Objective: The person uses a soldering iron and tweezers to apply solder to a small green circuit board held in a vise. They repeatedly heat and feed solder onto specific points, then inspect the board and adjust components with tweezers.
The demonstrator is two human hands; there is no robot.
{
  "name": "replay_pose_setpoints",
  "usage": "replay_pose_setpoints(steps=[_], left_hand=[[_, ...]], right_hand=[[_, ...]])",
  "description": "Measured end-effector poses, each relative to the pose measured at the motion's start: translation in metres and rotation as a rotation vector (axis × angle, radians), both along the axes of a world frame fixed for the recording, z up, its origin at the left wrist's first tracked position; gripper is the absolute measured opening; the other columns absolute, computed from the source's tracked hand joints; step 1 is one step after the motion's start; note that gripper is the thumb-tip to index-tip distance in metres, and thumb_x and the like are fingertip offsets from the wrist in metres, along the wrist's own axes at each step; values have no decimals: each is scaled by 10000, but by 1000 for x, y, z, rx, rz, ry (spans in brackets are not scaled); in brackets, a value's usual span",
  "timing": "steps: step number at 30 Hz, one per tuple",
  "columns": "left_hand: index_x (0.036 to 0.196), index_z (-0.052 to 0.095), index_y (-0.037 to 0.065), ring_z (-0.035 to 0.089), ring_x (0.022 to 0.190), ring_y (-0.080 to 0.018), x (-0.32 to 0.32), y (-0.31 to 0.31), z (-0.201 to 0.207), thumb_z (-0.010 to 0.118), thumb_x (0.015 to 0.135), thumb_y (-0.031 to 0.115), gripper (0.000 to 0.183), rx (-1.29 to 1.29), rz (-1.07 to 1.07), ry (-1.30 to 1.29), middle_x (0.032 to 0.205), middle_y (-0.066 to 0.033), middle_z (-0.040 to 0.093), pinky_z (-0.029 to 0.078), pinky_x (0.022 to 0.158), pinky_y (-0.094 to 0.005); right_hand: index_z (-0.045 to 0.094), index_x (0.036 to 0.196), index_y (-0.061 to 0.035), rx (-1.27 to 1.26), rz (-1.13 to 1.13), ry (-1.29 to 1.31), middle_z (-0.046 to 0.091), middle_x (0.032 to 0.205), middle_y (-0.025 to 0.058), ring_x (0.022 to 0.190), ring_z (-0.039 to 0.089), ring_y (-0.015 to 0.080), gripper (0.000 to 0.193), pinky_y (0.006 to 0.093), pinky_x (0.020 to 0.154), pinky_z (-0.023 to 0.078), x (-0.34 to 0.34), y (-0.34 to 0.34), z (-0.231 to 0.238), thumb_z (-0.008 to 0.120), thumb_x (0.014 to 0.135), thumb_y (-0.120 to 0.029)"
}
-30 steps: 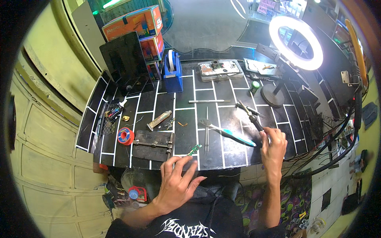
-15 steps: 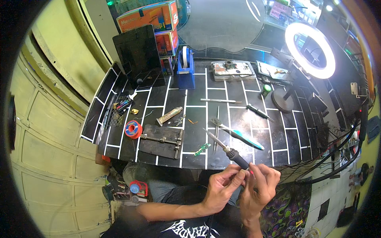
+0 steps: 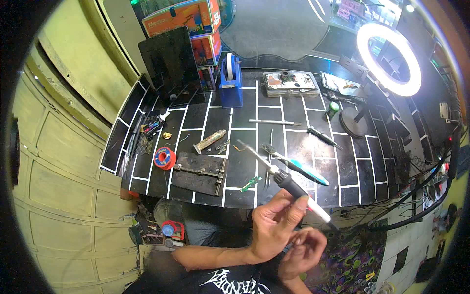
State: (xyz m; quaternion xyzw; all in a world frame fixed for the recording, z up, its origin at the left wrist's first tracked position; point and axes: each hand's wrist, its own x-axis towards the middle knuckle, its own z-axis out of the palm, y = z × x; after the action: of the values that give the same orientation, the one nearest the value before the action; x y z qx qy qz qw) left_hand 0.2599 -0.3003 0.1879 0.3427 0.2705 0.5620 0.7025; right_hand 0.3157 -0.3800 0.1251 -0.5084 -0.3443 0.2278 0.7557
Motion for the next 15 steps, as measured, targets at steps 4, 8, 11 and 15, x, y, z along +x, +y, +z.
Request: replay_pose_setpoints(steps=[4,8,11,15], left_hand=[[970,731,-23,586,750,-85,-9,1,4,722,955,104,129,307,52,285,909,-46,631,456,651,-244],[1009,759,2,623,779,-128,-7,7,3,744,938,128,145,399,97,372,918,-74,641,493,682,-271],[1029,756,3,654,792,-166,-8,10,-1,747,922,104,147,444,152,444,922,-100,650,519,689,-307],[1044,726,-20,678,863,-284,-34,56,-13,722,918,86,165,712,210,962,952,-165,655,540,738,-389]], right_hand=[[444,1398,23,21,162,240,603,1101,115,924,560,119,701,247,772,447,6,38,33,463,1044,-582],[485,1353,40,-87,29,145,630,976,88,845,566,121,750,300,747,481,19,46,38,465,1024,-634],[467,1394,9,107,113,267,624,988,94,839,574,126,637,293,714,499,35,55,35,451,1066,-537],[446,1438,-59,372,246,416,594,1016,87,866,545,130,499,249,652,474,65,72,42,470,1089,-415]])
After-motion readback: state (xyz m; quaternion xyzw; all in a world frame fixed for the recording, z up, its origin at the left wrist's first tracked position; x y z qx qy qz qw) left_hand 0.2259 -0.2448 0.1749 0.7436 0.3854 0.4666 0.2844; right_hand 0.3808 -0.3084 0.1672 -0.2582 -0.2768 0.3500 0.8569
